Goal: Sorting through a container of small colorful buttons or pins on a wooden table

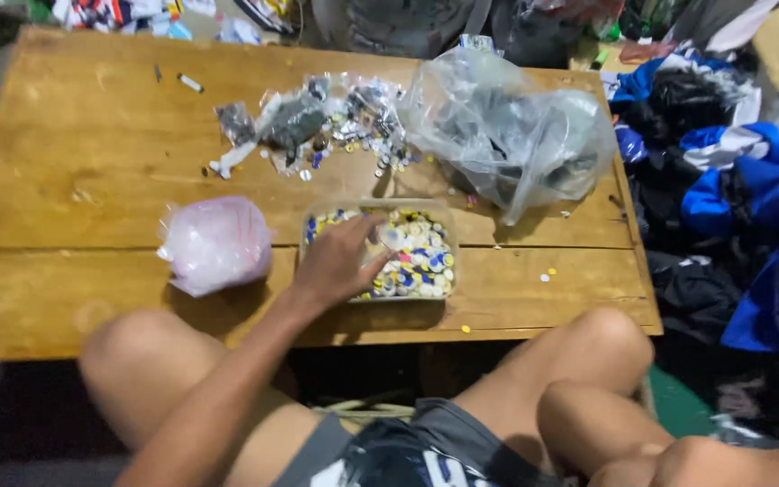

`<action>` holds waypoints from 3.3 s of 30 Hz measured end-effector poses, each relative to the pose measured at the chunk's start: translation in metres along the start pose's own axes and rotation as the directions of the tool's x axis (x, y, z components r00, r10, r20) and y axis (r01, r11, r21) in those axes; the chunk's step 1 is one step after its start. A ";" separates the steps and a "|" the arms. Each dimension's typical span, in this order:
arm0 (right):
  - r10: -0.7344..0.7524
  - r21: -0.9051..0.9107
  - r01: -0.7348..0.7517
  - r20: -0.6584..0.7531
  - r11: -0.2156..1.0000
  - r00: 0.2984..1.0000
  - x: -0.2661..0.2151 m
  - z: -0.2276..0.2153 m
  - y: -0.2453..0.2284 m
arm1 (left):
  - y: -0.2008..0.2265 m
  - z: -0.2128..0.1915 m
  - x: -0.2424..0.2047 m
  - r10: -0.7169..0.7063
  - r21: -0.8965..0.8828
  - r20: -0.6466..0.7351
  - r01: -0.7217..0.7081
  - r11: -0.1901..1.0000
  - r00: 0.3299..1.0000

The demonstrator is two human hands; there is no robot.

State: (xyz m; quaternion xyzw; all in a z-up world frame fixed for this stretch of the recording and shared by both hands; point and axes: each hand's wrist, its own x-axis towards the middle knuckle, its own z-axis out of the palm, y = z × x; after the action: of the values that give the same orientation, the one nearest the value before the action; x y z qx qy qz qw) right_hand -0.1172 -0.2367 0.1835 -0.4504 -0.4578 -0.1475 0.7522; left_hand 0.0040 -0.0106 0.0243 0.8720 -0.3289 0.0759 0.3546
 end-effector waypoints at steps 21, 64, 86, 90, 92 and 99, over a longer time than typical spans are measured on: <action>0.616 -0.732 -0.398 0.037 0.553 0.787 0.033 -0.042 0.067 | -0.009 -0.010 -0.010 -0.062 0.169 -0.085 0.076 0.983 0.994; 0.899 -0.966 -0.175 -0.242 -0.189 0.365 -0.115 -0.085 0.243 | -0.007 -0.023 -0.010 -0.118 0.139 0.062 0.108 0.984 0.991; 0.964 -0.900 -0.418 0.014 0.127 0.265 -0.017 -0.090 0.145 | -0.005 -0.029 -0.015 -0.076 0.205 0.193 0.036 0.978 0.978; 0.982 -0.956 -0.279 -0.130 -0.089 0.134 -0.029 -0.093 0.152 | -0.002 -0.029 -0.013 -0.077 0.185 0.198 0.040 0.982 0.977; 0.978 -0.971 -0.185 -0.174 -0.151 0.117 -0.048 -0.095 0.165 | 0.002 -0.030 -0.012 -0.086 0.167 0.209 0.051 0.985 0.974; 0.947 -0.972 0.100 -0.180 -0.213 0.267 -0.107 -0.101 0.214 | 0.010 -0.037 -0.003 -0.075 0.139 0.232 0.043 0.989 0.970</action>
State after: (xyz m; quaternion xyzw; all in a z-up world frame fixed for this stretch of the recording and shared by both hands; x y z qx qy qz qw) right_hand 0.0172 -0.2213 -0.0387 -0.9588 -0.2307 0.1575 -0.0520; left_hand -0.0010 0.0108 0.0561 0.9058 -0.3369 -0.0173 0.2563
